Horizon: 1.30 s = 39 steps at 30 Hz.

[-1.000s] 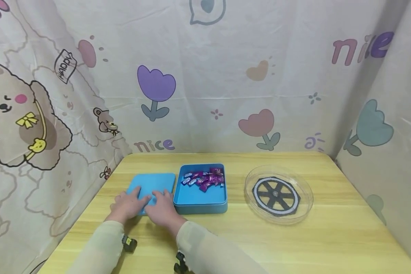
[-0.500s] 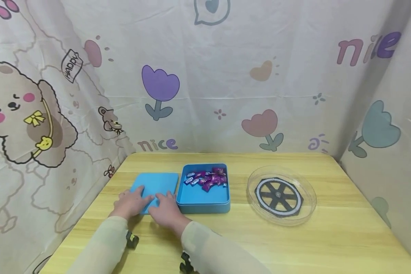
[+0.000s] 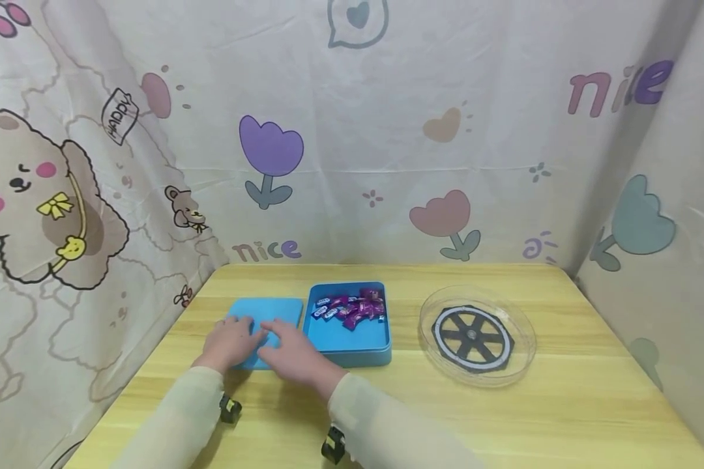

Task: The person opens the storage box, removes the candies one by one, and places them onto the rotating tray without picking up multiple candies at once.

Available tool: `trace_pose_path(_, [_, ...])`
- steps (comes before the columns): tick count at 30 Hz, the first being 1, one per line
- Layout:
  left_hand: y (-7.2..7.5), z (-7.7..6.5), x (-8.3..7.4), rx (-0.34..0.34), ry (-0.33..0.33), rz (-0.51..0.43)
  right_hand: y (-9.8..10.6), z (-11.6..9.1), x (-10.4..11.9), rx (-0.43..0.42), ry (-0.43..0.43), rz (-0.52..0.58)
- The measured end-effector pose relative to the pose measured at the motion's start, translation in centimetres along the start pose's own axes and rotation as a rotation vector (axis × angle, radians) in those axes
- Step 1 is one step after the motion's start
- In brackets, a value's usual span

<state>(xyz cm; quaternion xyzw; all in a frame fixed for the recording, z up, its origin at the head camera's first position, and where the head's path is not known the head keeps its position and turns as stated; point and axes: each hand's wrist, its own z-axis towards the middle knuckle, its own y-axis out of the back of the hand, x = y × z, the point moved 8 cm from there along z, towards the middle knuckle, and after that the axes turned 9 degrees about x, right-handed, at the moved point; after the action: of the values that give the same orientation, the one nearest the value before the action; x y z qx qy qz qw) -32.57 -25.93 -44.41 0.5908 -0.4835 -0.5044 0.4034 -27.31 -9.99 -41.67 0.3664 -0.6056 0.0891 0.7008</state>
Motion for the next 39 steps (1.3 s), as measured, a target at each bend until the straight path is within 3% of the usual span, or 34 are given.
trace_pose_path(7, [0.9, 0.4, -4.7, -0.047, -0.08, -0.007, 3.7, -0.3, -0.3, -0.067, 0.039, 0.018])
trace_pose_path(10, [0.6, 0.9, -6.2, -0.01, -0.106, -0.027, 5.2, -0.4, -0.9, -0.098, 0.036, 0.007])
trace_pose_path(14, [-0.1, 1.6, -7.8, 0.034, -0.095, -0.027, 7.0, -0.5, -1.9, -0.14, -0.004, -0.032])
trace_pose_path(22, [-1.2, 2.9, -9.5, 0.02, -0.051, 0.025, 9.8, -1.1, -3.9, -0.2, -0.06, -0.11])
trace_pose_path(30, [-1.5, 3.0, -10.7, 0.054, -0.03, 0.044, 12.6, -1.6, -5.7, -0.236, -0.079, -0.29])
trace_pose_path(39, [-1.9, 3.4, -11.9, 0.059, -0.044, 0.039, 13.8, -1.5, -6.9, -0.121, -0.134, -0.574])
